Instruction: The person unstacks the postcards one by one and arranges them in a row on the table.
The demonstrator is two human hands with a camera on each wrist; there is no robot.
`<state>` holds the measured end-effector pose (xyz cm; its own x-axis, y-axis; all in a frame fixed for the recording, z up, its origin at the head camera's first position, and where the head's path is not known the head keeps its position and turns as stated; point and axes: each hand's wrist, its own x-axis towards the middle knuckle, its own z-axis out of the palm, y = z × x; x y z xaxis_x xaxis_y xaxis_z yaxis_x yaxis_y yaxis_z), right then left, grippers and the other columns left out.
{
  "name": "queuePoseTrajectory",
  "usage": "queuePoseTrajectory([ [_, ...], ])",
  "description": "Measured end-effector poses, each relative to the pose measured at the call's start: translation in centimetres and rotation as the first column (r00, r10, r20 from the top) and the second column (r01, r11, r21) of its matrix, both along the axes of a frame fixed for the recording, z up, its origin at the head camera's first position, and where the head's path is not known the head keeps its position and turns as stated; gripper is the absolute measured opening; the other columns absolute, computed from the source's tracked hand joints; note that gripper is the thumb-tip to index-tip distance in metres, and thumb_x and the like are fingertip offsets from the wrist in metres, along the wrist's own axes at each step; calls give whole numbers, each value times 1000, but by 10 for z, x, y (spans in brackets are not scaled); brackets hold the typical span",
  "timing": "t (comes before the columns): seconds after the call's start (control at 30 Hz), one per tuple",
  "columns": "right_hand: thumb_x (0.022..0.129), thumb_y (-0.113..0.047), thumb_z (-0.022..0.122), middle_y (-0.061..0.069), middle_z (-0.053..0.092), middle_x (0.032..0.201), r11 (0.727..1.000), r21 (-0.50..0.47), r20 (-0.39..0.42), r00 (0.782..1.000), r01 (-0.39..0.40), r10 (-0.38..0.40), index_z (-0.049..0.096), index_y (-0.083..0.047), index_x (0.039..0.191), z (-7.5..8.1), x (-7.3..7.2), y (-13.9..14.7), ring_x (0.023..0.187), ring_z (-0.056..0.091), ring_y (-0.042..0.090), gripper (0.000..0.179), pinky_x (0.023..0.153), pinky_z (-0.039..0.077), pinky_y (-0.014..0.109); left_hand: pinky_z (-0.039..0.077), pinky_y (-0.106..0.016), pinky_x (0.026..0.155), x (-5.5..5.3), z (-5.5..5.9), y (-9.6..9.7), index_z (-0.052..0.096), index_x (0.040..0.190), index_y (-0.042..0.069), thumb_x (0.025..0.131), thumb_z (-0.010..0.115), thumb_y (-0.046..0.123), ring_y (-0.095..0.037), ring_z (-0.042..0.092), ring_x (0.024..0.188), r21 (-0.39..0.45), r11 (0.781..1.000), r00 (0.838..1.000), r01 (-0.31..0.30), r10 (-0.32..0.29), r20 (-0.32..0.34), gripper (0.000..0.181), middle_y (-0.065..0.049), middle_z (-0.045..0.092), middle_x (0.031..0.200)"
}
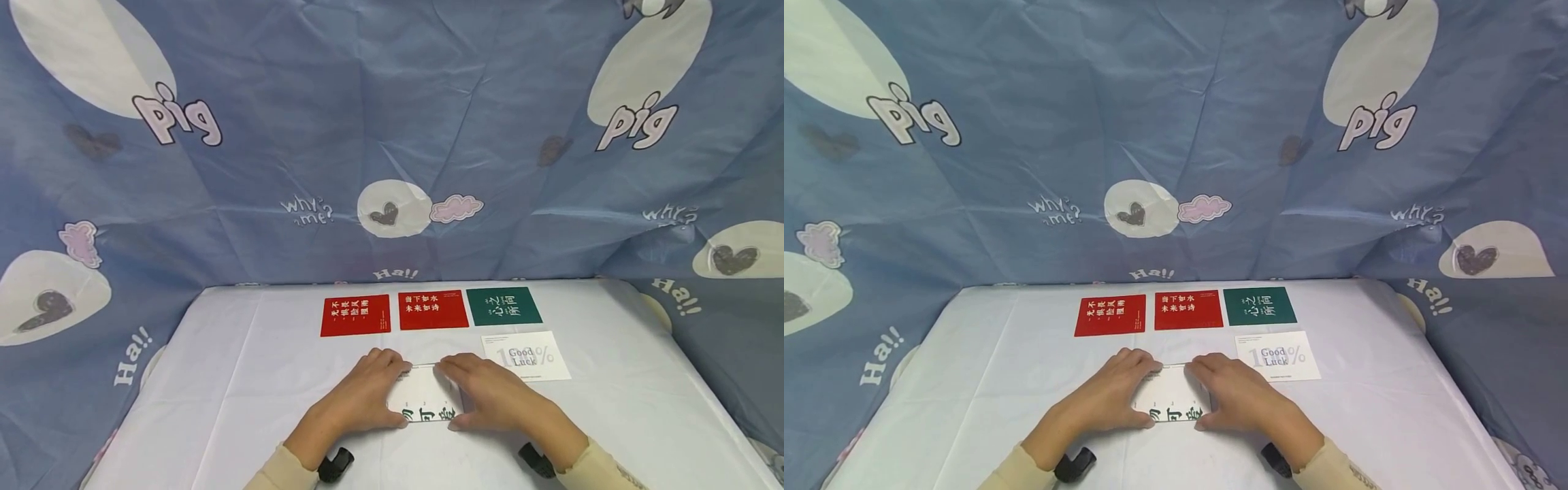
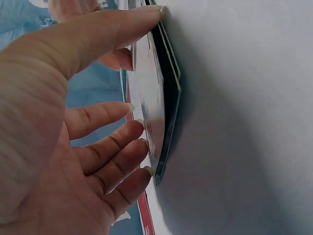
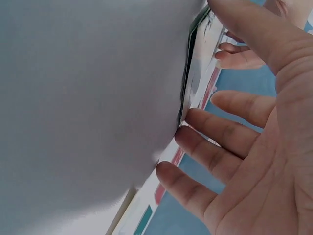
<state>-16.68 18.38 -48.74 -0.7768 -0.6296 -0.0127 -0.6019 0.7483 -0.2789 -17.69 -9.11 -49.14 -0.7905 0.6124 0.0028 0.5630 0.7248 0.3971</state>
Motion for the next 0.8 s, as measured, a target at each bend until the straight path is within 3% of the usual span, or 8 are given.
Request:
queuePoseTrajectory([
  [0.17,76,-47,91,3,59,145,1000,18,-27,999,-21,22,58,-11,147,-1,4,-1,135,53,24,86,109,49,47,45,-35,105,3,2,1,62,141,11,72,94,38,-15,48,116,13,1000,999,-4,3,39,81,4,58,128],
  [0.37,77,-47,92,1,59,144,1000,20,-3,1000,-22,22,57,-13,147,-1,7,-3,134,52,22,85,110,48,46,46,-32,101,7,5,2,63,140,12,71,95,37,-13,47,113,25,1000,997,-11,9,80,80,5,59,127],
  [0.8,71,-45,95,1,59,135,1000,16,-1,1000,-22,22,57,-12,146,4,17,-6,124,53,20,90,104,52,44,46,-30,101,14,6,2,63,139,15,71,96,40,-10,47,112,14,1000,995,20,-21,100,79,8,58,125],
])
